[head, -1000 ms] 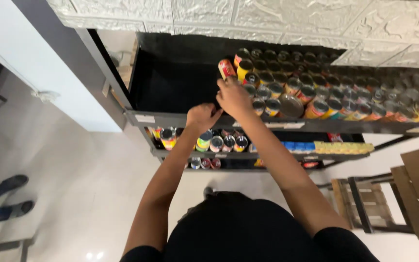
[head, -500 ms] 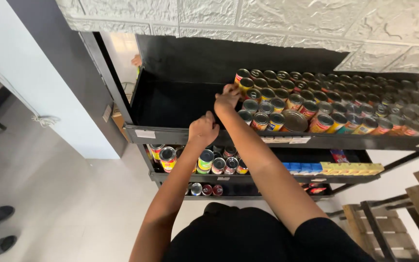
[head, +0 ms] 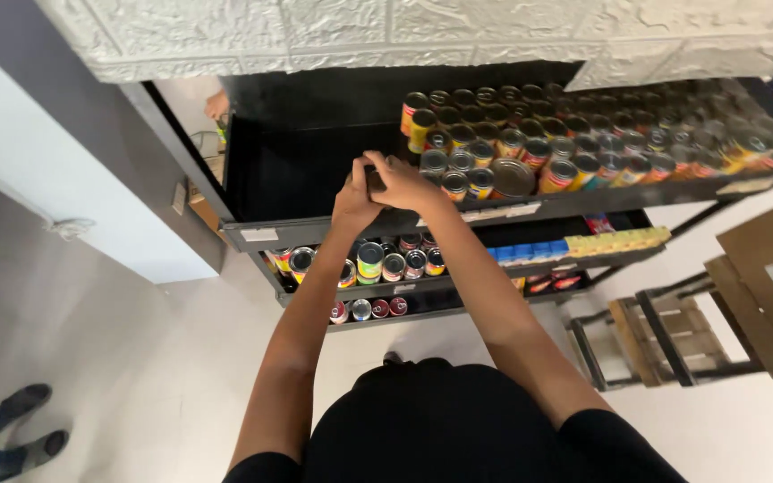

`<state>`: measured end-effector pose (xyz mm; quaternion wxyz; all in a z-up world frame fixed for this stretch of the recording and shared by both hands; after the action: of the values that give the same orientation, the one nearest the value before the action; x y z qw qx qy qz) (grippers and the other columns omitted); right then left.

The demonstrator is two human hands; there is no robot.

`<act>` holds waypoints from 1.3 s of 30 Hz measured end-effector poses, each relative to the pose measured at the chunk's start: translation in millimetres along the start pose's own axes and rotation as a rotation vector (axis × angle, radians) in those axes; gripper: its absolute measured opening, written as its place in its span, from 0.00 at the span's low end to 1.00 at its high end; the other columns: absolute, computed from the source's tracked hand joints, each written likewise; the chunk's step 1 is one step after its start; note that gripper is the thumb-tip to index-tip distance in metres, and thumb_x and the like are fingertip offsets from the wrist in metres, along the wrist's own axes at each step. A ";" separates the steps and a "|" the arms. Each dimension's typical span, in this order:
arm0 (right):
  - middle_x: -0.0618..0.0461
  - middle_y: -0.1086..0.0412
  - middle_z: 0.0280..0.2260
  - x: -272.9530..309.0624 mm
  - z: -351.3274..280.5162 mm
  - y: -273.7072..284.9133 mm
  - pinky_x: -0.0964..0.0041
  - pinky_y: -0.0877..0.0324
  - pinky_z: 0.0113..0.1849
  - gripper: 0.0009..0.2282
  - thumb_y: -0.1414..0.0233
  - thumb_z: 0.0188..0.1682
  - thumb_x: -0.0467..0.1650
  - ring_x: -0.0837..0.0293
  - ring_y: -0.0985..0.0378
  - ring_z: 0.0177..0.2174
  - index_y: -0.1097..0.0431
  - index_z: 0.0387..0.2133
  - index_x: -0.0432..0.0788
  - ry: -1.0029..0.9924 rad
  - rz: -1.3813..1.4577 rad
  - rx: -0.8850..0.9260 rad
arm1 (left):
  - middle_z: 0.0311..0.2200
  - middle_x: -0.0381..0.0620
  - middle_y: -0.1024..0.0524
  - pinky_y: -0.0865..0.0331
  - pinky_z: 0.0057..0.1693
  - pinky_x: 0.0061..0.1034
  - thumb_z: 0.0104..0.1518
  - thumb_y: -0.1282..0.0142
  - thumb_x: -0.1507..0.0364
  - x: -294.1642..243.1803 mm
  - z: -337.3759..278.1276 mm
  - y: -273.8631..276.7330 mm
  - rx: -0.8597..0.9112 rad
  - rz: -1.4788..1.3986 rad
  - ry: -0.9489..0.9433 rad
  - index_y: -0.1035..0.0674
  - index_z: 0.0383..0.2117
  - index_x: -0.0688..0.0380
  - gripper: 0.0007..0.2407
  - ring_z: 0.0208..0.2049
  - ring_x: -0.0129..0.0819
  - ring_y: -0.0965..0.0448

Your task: The person picks up several cans from a shelf, places them into a cardboard box, and then rearranges cans on the shelf by hand.

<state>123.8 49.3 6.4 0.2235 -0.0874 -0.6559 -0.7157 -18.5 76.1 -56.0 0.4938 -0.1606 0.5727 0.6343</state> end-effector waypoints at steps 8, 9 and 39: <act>0.42 0.63 0.69 -113.4 -57.6 54.7 0.34 0.48 0.59 0.49 0.36 0.34 0.38 0.27 0.64 0.65 0.59 0.70 0.64 -0.452 0.016 0.113 | 0.58 0.50 0.35 0.39 0.64 0.52 0.36 0.28 0.46 -93.8 -2.8 10.1 0.037 0.458 -0.253 0.38 0.62 0.41 0.44 0.60 0.56 0.34; 0.42 0.63 0.69 -101.8 -58.0 59.1 0.34 0.48 0.59 0.49 0.36 0.34 0.38 0.27 0.64 0.65 0.59 0.70 0.64 -0.455 0.015 0.107 | 0.58 0.50 0.35 0.39 0.64 0.52 0.36 0.28 0.46 -99.1 8.0 6.2 0.037 0.457 -0.260 0.38 0.62 0.41 0.44 0.60 0.56 0.34; 0.45 0.55 0.69 -119.6 -46.0 35.0 0.52 0.21 0.37 0.45 0.53 0.38 0.64 0.46 0.24 0.50 0.46 0.65 0.54 -0.112 -0.529 0.082 | 0.61 0.48 0.33 0.22 0.46 0.45 0.54 0.41 0.57 -58.4 72.1 -67.6 0.242 0.645 -0.119 0.40 0.67 0.48 0.33 0.47 0.52 0.19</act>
<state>252.5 27.5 -17.8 -0.0045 0.0569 -0.6958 -0.7159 89.3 104.3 -28.4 0.3161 0.1254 0.6351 0.6936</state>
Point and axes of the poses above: each hand's wrist, its own z-axis towards the middle knuckle, its own y-axis out of the back of the hand, x = y × z, the point moved 2 cm from there along z, towards the middle knuckle
